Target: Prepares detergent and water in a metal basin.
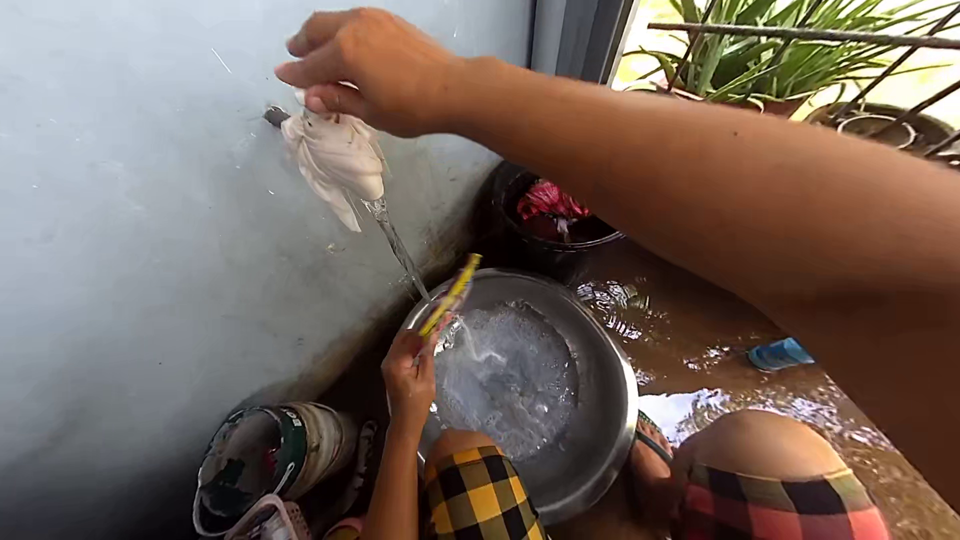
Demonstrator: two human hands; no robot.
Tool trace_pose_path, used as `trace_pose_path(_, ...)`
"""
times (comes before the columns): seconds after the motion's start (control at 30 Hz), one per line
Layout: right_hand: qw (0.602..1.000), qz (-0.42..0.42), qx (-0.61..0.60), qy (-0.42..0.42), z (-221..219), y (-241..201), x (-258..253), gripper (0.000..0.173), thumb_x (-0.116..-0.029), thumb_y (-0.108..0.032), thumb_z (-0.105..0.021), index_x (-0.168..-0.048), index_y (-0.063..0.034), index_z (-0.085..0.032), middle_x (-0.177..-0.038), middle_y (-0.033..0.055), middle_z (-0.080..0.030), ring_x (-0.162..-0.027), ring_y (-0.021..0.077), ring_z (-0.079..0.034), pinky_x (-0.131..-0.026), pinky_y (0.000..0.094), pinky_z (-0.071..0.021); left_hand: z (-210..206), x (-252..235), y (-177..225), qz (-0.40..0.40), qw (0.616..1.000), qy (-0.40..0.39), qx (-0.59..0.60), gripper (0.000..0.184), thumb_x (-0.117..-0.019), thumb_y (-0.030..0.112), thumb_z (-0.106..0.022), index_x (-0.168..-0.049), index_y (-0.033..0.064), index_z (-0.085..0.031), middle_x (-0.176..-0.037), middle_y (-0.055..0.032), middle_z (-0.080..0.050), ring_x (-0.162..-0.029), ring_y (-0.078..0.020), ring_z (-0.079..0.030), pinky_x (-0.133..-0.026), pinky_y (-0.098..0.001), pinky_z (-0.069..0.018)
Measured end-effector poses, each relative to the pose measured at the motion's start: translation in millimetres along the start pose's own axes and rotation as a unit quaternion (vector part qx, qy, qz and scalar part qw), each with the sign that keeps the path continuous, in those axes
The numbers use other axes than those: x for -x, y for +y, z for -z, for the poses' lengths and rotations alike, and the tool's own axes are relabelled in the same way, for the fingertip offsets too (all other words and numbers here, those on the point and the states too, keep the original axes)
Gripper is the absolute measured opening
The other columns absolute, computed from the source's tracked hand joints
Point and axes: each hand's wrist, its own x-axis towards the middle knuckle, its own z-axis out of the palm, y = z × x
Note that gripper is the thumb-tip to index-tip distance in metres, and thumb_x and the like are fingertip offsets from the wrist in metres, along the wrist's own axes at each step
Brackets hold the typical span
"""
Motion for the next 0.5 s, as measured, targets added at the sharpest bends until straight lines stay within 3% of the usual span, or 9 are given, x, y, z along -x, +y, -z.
trace_pose_path(0.07, 1.000, 0.017, 0.005, -0.020, 0.5, 4.0, -5.9, 0.040, -0.1096, -0.028, -0.045, -0.141, -0.0109, -0.063, -0.136, 0.0124, -0.065, -0.128, 0.0253, -0.060, -0.109, 0.0423, -0.0442, -1.2, -1.0, 2.4, -0.012, 1.000, 0.016, -0.013, 0.026, -0.0990, 0.014, -0.062, -0.097, -0.0106, -0.071, -0.090, -0.0124, -0.070, -0.082, -0.0059, -0.068, -0.078, -0.0219, -0.0580)
trace_pose_path(0.17, 0.999, 0.012, -0.023, -0.023, 0.6, 4.7, -4.4, 0.035, -0.1089, -0.020, -0.047, -0.136, -0.0078, -0.065, -0.120, 0.0121, -0.070, -0.112, 0.0219, -0.065, -0.098, 0.0387, -0.0485, 0.4, -0.9, 12.0, -0.035, 0.998, 0.052, -0.031, 0.028, -0.1011, 0.017, -0.062, -0.098, -0.0098, -0.069, -0.092, -0.0084, -0.070, -0.087, -0.0020, -0.068, -0.082, -0.0202, -0.0583)
trace_pose_path(0.27, 0.998, -0.011, -0.058, -0.023, -2.8, -0.8, -1.2, 0.037, -0.1092, -0.017, -0.047, -0.142, -0.0069, -0.060, -0.126, 0.0128, -0.068, -0.116, 0.0201, -0.064, -0.102, 0.0341, -0.0475, -4.6, 8.5, -0.6, 0.004, 0.996, -0.014, -0.083, 0.026, -0.0979, 0.014, -0.062, -0.096, -0.0106, -0.072, -0.089, -0.0178, -0.070, -0.082, -0.0139, -0.069, -0.078, -0.0279, -0.0577)
trace_pose_path(0.37, 0.999, -0.014, -0.046, 0.000, -3.9, 2.4, -3.8, 0.037, -0.1091, -0.018, -0.047, -0.141, -0.0087, -0.062, -0.125, 0.0117, -0.069, -0.115, 0.0205, -0.064, -0.099, 0.0356, -0.0480, 0.4, 8.6, 4.8, 0.003, 0.998, 0.029, -0.059, 0.031, -0.1009, 0.017, -0.061, -0.100, -0.0123, -0.070, -0.092, -0.0133, -0.070, -0.083, -0.0042, -0.069, -0.080, -0.0213, -0.0586)
trace_pose_path(0.43, 0.997, -0.060, -0.050, -0.010, -2.9, -8.4, 1.9, 0.038, -0.1101, -0.021, -0.046, -0.144, -0.0113, -0.059, -0.127, 0.0090, -0.069, -0.112, 0.0165, -0.065, -0.098, 0.0313, -0.0490, -1.8, 13.8, 1.4, -0.002, 0.998, 0.014, -0.057, 0.030, -0.1004, 0.016, -0.061, -0.098, -0.0121, -0.070, -0.092, -0.0145, -0.070, -0.084, -0.0064, -0.069, -0.080, -0.0226, -0.0585)
trace_pose_path(0.5, 0.998, -0.052, -0.041, -0.015, -3.6, -9.8, 0.1, 0.038, -0.1100, -0.022, -0.046, -0.143, -0.0116, -0.060, -0.127, 0.0088, -0.069, -0.113, 0.0168, -0.065, -0.098, 0.0327, -0.0494, -5.0, 18.5, -3.2, 0.007, 0.998, 0.000, -0.066, 0.027, -0.0986, 0.013, -0.062, -0.097, -0.0124, -0.071, -0.089, -0.0170, -0.071, -0.079, -0.0108, -0.069, -0.075, -0.0255, -0.0585)
